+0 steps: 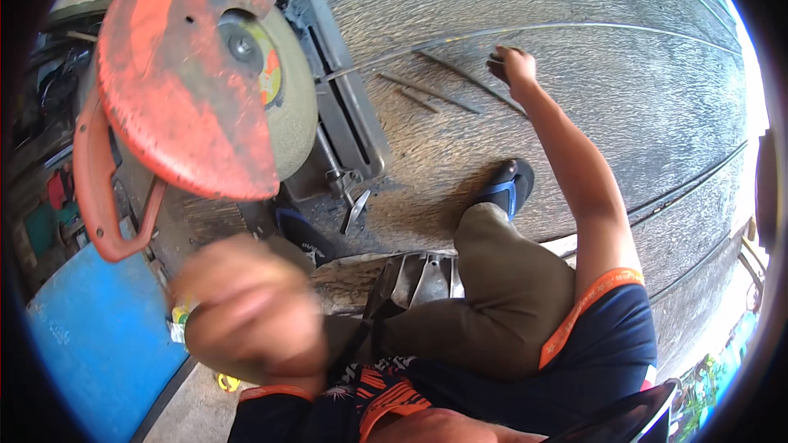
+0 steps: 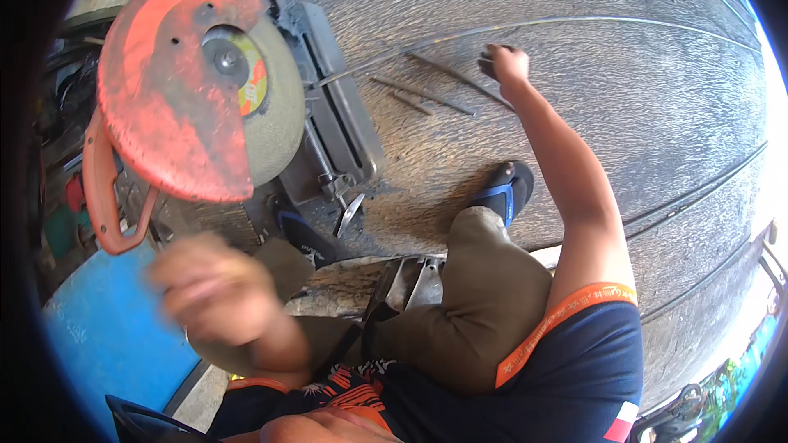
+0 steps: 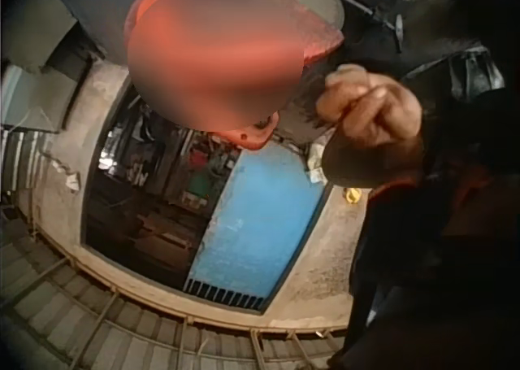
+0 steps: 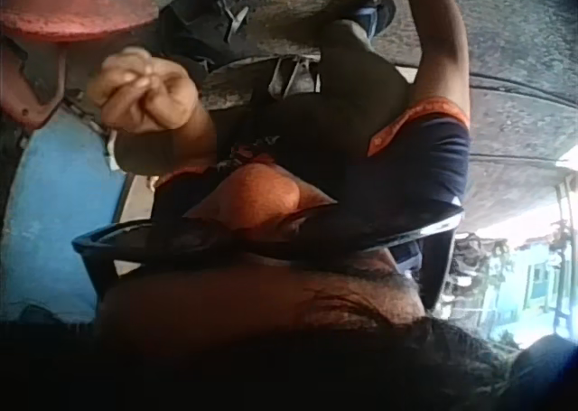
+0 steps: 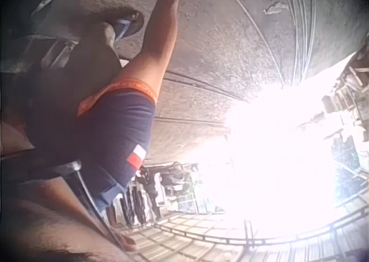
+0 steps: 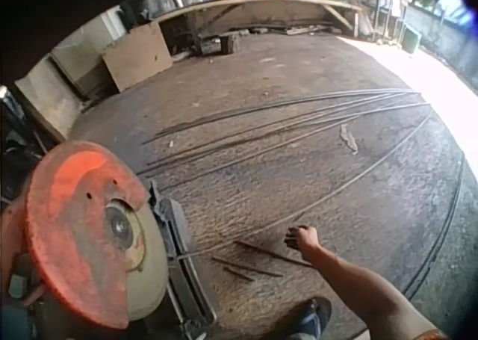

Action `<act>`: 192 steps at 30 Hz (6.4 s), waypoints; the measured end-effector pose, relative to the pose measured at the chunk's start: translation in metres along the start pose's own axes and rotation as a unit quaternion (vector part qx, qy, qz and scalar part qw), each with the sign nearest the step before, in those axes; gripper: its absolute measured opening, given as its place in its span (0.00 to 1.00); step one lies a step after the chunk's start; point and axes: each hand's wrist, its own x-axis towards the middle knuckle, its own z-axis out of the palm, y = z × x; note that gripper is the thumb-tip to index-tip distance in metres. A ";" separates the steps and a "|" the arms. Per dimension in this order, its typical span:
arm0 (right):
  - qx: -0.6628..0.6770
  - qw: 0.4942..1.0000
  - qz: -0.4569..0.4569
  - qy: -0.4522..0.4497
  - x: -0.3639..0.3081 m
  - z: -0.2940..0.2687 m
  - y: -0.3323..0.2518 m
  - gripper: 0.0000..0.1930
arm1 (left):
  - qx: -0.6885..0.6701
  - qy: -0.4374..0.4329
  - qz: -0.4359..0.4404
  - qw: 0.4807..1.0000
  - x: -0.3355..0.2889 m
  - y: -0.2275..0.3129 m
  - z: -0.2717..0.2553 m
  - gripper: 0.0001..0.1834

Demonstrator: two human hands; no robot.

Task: The person cuts metal rods using a chop saw, aligns the cut rods on the floor by hand, and tightens the clamp on the saw to cut another rod.

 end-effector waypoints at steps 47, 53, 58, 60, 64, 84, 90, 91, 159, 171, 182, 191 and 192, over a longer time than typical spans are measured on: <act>0.132 0.985 0.037 -0.103 0.068 -0.003 -0.015 0.14 | -0.008 0.471 -0.536 0.701 -0.030 -0.416 0.005 0.33; 0.114 0.987 0.026 -0.114 0.094 -0.041 -0.018 0.23 | 0.024 0.488 -0.439 0.754 -0.049 -0.445 0.027 0.24; 0.065 0.998 0.012 0.010 0.117 -0.050 -0.038 0.15 | 0.211 0.408 -0.473 0.752 -0.046 -0.445 0.043 0.21; 0.047 0.998 -0.003 0.047 0.105 -0.071 -0.046 0.15 | 0.271 0.422 -0.476 0.722 -0.049 -0.432 0.067 0.22; 0.033 0.999 0.017 0.005 0.066 0.017 -0.021 0.15 | 0.445 0.452 -0.352 0.688 -0.034 -0.426 0.019 0.21; 0.100 0.987 0.027 -0.119 0.071 -0.026 -0.004 0.15 | -0.080 0.495 -0.396 0.769 -0.037 -0.422 0.035 0.19; 0.110 0.981 0.008 -0.157 0.082 -0.016 -0.013 0.09 | 0.012 0.428 -0.342 0.836 -0.046 -0.437 0.003 0.17; 0.111 0.985 0.013 -0.131 0.078 -0.019 -0.016 0.09 | -0.073 0.473 -0.415 0.774 -0.039 -0.433 0.007 0.16; 0.112 0.989 0.005 -0.091 0.070 0.000 -0.010 0.11 | -0.075 0.565 -0.371 0.734 0.001 -0.386 -0.017 0.19; 0.071 0.992 0.011 -0.108 0.048 0.023 -0.002 0.17 | -0.010 0.424 -0.467 0.776 -0.043 -0.337 -0.030 0.18; -0.894 0.256 -0.165 -0.329 -0.093 0.142 -0.013 0.26 | 0.378 -0.307 0.222 0.845 0.017 -0.007 -0.014 0.07; -0.816 0.486 -0.225 -0.217 -0.282 0.145 0.164 0.41 | 0.522 -0.471 0.157 0.694 0.175 0.104 -0.007 0.12; -0.767 0.553 -0.221 -0.240 -0.309 0.145 0.171 0.35 | 0.545 -0.411 0.155 0.714 0.175 0.104 -0.011 0.09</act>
